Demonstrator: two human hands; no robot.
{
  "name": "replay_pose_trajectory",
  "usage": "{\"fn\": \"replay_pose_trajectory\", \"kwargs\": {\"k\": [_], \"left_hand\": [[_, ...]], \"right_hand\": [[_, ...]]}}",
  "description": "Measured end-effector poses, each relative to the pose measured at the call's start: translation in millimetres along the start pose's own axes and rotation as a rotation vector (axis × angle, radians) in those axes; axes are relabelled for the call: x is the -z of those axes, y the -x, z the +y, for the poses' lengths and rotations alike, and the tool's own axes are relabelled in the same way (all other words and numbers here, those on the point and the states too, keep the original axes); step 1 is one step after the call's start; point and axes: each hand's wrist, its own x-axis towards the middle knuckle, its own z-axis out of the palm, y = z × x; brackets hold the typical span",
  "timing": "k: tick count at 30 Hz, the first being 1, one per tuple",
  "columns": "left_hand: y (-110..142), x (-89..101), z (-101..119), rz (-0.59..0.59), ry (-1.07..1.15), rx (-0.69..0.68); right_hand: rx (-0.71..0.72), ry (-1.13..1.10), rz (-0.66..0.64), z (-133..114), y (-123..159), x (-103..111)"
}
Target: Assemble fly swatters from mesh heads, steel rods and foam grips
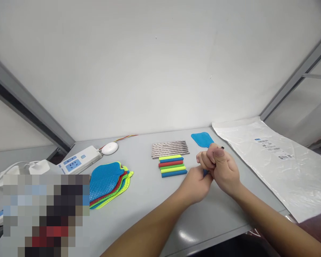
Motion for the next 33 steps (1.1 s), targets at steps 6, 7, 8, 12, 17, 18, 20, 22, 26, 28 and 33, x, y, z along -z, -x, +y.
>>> {"fn": "replay_pose_trajectory", "kwargs": {"k": [6,7,8,12,17,18,20,22,26,28,33], "left_hand": [[-0.5,-0.7,-2.3,0.001,-0.005,-0.001],[-0.4,-1.1,-3.0,-0.002,-0.008,0.001],[-0.4,-1.5,-3.7,-0.004,-0.011,0.004],[-1.3,-2.3,-5.6,0.002,-0.005,0.011],[-3.4,-2.1,-5.6,0.02,-0.002,-0.015],[-3.7,-2.2,-5.3,0.025,0.0,-0.014],[-3.8,-2.4,-4.4,0.033,0.004,-0.013],[-3.5,-2.6,-2.9,0.039,0.001,-0.016],[-2.9,-2.2,0.3,0.042,-0.017,-0.013],[-2.8,-2.0,1.5,0.033,-0.026,-0.004],[-3.8,-2.6,4.8,0.021,-0.025,0.01]], "right_hand": [[0.004,0.017,-0.03,3.8,2.3,5.2],[0.008,0.014,-0.032,4.6,2.7,6.2],[0.01,0.009,-0.033,5.5,3.0,6.9],[0.008,-0.013,-0.038,9.5,2.5,8.7],[-0.005,-0.031,-0.066,12.1,1.8,9.5],[-0.007,-0.033,-0.07,12.3,1.8,9.8],[-0.011,-0.039,-0.07,12.9,1.6,10.6],[-0.01,-0.05,-0.065,13.8,1.1,11.1],[-0.013,-0.084,-0.057,15.7,0.2,10.7],[-0.014,-0.101,-0.029,15.8,0.6,10.1],[-0.027,-0.14,-0.002,14.2,2.1,10.5]]}}
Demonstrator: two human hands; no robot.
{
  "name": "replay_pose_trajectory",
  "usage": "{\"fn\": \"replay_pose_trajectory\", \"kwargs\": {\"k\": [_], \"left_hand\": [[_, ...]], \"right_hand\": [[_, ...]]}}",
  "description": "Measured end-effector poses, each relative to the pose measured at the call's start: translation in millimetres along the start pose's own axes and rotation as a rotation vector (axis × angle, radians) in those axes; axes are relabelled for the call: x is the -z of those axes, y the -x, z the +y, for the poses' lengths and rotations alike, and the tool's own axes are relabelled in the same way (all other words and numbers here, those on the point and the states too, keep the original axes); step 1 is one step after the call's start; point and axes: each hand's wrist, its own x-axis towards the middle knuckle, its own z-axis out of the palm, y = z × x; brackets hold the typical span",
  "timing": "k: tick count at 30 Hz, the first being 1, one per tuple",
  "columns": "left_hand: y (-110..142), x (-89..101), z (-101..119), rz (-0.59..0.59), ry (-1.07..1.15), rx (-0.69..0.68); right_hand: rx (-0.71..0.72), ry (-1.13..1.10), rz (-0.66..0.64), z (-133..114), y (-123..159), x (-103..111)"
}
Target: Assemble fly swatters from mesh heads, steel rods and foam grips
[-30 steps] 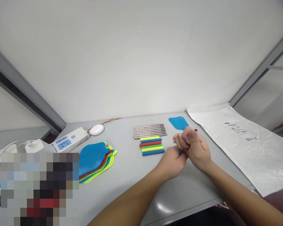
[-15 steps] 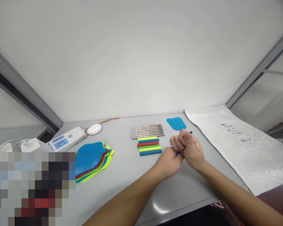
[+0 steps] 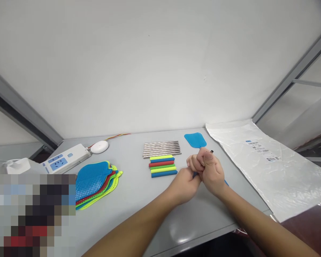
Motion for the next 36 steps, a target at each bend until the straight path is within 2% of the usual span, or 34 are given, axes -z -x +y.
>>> {"fn": "replay_pose_trajectory", "kwargs": {"k": [9,14,18,22,24,31,36], "left_hand": [[-2.3,1.9,11.4,0.004,0.046,0.058],[-4.3,1.1,6.0,0.043,0.044,0.073],[-1.3,-0.8,0.7,0.034,0.088,0.138],[4.8,0.0,2.4,0.045,0.052,0.104],[6.2,1.2,2.9,0.038,0.024,0.09],[1.8,1.1,-1.6,0.02,0.01,0.126],[3.3,-1.9,0.2,0.076,-0.125,0.182]], "right_hand": [[-0.067,-0.024,-0.003,1.2,-2.7,4.2],[-0.078,0.016,0.029,0.7,-9.5,2.2],[-0.087,0.06,0.049,-9.7,-21.2,-2.4],[-0.121,0.009,0.08,-21.9,-39.5,-1.8],[-0.166,-0.031,0.099,-22.4,-49.8,2.7],[-0.357,-0.168,0.283,-6.9,-75.5,29.8],[-0.42,-0.176,0.249,-3.4,-75.6,46.5]]}}
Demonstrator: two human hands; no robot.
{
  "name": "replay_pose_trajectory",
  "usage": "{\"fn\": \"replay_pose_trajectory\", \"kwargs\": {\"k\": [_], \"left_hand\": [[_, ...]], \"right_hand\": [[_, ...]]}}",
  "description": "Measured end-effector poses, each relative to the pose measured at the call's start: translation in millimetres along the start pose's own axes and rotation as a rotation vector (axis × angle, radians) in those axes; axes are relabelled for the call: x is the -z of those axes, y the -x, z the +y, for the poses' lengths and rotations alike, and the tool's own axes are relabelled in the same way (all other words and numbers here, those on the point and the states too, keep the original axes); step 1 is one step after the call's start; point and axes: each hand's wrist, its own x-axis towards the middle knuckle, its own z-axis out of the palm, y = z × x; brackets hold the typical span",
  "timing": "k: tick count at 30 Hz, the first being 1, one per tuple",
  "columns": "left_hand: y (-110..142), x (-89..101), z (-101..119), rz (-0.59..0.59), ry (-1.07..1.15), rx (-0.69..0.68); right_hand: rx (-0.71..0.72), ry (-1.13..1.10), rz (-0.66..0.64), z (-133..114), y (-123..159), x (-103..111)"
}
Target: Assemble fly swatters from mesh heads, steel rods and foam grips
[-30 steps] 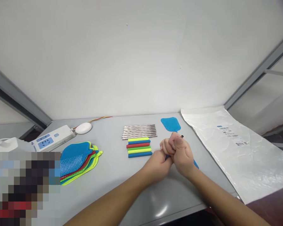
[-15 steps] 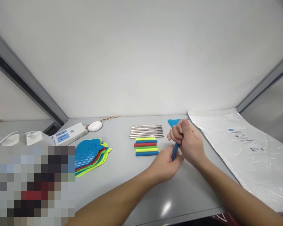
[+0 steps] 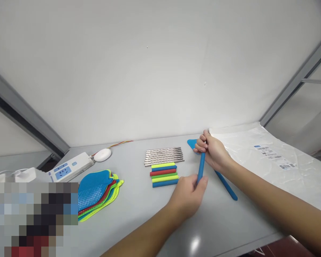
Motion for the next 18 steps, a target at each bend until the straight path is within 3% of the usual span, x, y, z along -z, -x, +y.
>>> {"fn": "replay_pose_trajectory", "kwargs": {"k": [7,11,18], "left_hand": [[2.0,0.6,6.7,0.003,-0.107,0.02],[1.2,3.7,6.2,-0.011,-0.062,0.045],[3.6,7.4,0.6,-0.131,0.062,0.039]], "right_hand": [[0.011,0.127,-0.045,1.9,-0.5,12.5],[0.079,0.221,-0.036,2.1,-2.7,13.7],[0.071,0.273,-0.03,7.7,0.2,24.5]]}}
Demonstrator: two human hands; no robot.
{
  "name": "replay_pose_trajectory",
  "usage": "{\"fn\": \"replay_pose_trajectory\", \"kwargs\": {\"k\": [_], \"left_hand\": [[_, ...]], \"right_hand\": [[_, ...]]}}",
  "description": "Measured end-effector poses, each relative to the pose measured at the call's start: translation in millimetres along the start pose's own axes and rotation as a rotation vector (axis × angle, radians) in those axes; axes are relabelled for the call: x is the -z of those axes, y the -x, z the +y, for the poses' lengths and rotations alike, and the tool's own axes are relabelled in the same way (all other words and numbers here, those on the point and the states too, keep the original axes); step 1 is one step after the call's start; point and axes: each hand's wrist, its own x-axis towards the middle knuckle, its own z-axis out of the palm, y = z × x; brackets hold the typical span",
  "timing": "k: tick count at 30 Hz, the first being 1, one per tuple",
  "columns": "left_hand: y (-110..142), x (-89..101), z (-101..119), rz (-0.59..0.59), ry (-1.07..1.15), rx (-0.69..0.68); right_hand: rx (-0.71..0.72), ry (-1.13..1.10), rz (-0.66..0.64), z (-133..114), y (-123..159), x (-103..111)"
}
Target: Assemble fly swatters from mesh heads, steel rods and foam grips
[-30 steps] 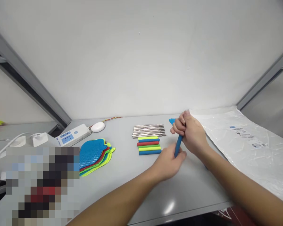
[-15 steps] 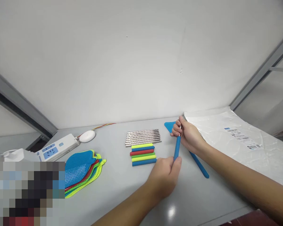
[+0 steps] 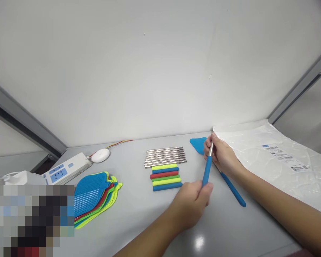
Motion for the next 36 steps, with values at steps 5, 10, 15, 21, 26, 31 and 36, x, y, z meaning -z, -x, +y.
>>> {"fn": "replay_pose_trajectory", "kwargs": {"k": [5,10,15,21,26,31,36], "left_hand": [[0.5,1.4,-0.1,-0.001,0.006,-0.029],[-2.6,-2.1,-1.9,0.096,-0.06,-0.02],[-3.3,-2.0,-1.2,0.056,-0.149,-0.06],[-1.7,0.1,2.1,-0.026,-0.157,-0.072],[-1.1,-2.3,4.9,-0.109,-0.309,-0.183],[-2.6,-2.4,3.5,-0.025,-0.264,-0.215],[-1.4,-1.0,0.8,0.004,-0.202,-0.187]], "right_hand": [[-0.038,-0.05,0.092,9.9,2.2,5.2],[0.005,-0.072,0.137,14.3,-1.4,8.8],[0.037,-0.047,0.117,15.7,-2.9,10.5],[0.021,-0.037,0.1,13.1,-2.9,9.0],[-0.029,-0.06,0.071,14.0,2.0,3.3],[-0.061,-0.107,0.1,15.1,7.6,-0.7],[-0.035,-0.132,0.164,13.5,9.1,-2.4]]}}
